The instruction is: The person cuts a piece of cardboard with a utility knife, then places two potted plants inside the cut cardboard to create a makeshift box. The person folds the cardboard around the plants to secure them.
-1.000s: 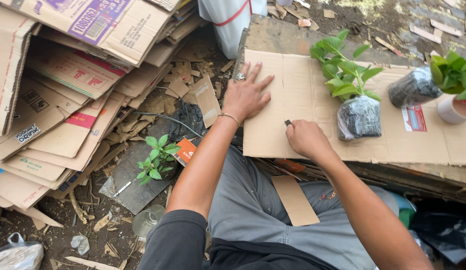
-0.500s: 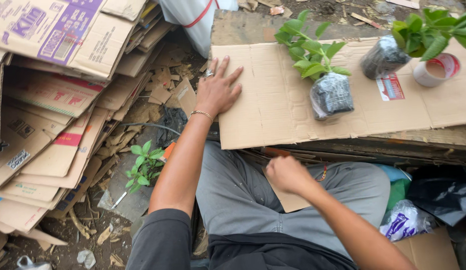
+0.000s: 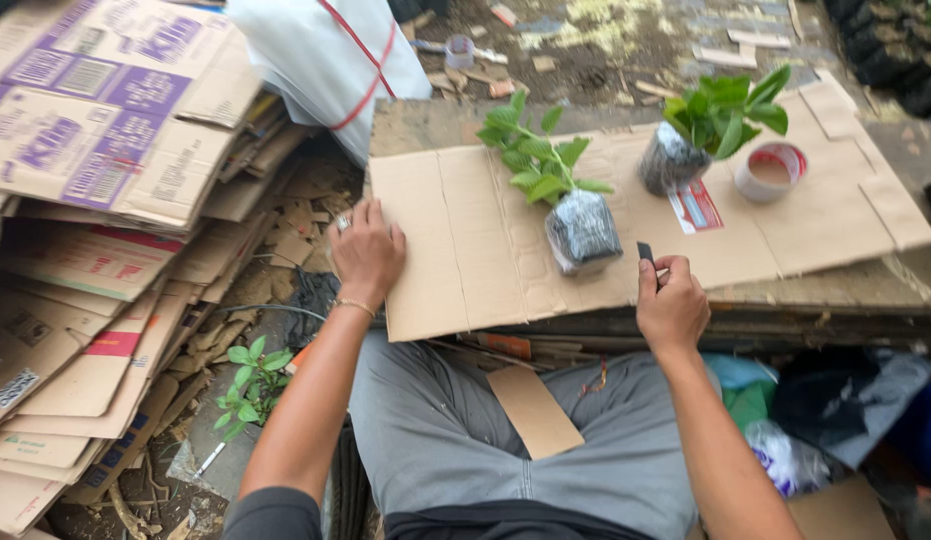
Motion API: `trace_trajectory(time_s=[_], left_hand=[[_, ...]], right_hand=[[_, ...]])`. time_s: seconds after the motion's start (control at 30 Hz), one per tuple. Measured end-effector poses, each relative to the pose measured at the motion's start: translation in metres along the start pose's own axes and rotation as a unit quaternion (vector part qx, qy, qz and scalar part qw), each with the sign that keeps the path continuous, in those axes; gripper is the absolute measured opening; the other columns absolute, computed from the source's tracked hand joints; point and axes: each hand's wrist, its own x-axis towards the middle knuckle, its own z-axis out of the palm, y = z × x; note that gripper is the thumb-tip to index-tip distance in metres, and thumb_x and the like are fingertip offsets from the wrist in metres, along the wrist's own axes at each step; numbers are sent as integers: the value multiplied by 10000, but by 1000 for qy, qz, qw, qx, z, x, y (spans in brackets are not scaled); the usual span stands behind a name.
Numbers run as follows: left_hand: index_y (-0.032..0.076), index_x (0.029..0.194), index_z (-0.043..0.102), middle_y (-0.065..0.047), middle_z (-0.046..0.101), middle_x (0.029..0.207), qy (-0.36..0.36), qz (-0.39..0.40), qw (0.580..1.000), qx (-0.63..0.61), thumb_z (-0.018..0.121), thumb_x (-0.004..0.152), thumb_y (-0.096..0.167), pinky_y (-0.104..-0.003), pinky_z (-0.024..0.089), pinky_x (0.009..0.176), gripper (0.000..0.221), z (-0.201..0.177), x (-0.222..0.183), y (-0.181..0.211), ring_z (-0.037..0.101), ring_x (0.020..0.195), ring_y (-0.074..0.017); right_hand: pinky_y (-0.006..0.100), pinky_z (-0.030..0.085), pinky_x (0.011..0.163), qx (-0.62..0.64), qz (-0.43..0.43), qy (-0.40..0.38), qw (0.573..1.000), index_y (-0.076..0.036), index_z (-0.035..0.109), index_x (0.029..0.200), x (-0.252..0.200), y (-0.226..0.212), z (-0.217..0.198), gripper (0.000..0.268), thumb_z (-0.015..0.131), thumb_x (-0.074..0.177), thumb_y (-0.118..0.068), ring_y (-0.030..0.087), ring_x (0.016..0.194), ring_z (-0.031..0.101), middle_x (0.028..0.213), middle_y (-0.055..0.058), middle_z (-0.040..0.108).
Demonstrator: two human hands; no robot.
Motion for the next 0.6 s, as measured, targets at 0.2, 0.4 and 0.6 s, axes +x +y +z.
trace_trajectory(time_s=[0.2,0.4,0.6], left_hand=[[3,1365,540,-145,590,1377,-51,-73,996,-7,659,866,385,-525,343,1079,640,-26,-36,23,526,1301,-345],[-7,1519,390,-226,571,1355,-73,-202,956,-201,669,881,292,-478,476,998,758,-26,-43,29,583,1193,-380],[-166,1420,528,-195,674,1162,-133,-228,625,-735,665,888,68,-336,570,811,597,15,-13,-7,657,943,-237]], right_hand=[[484,469,868,-122,-186,121,967,-85,690,1042,10,-10,-15,279,731,898,-321,372,1019,592,1054,186,676],[428,538,824,216,-226,3,950,-18,648,1078,-10,-114,8,173,596,992,-158,313,888,655,1004,163,665],[417,527,951,269,-142,-152,940,-30,669,1218,29,-189,86,293,530,990,-150,336,1068,691,1210,190,691]])
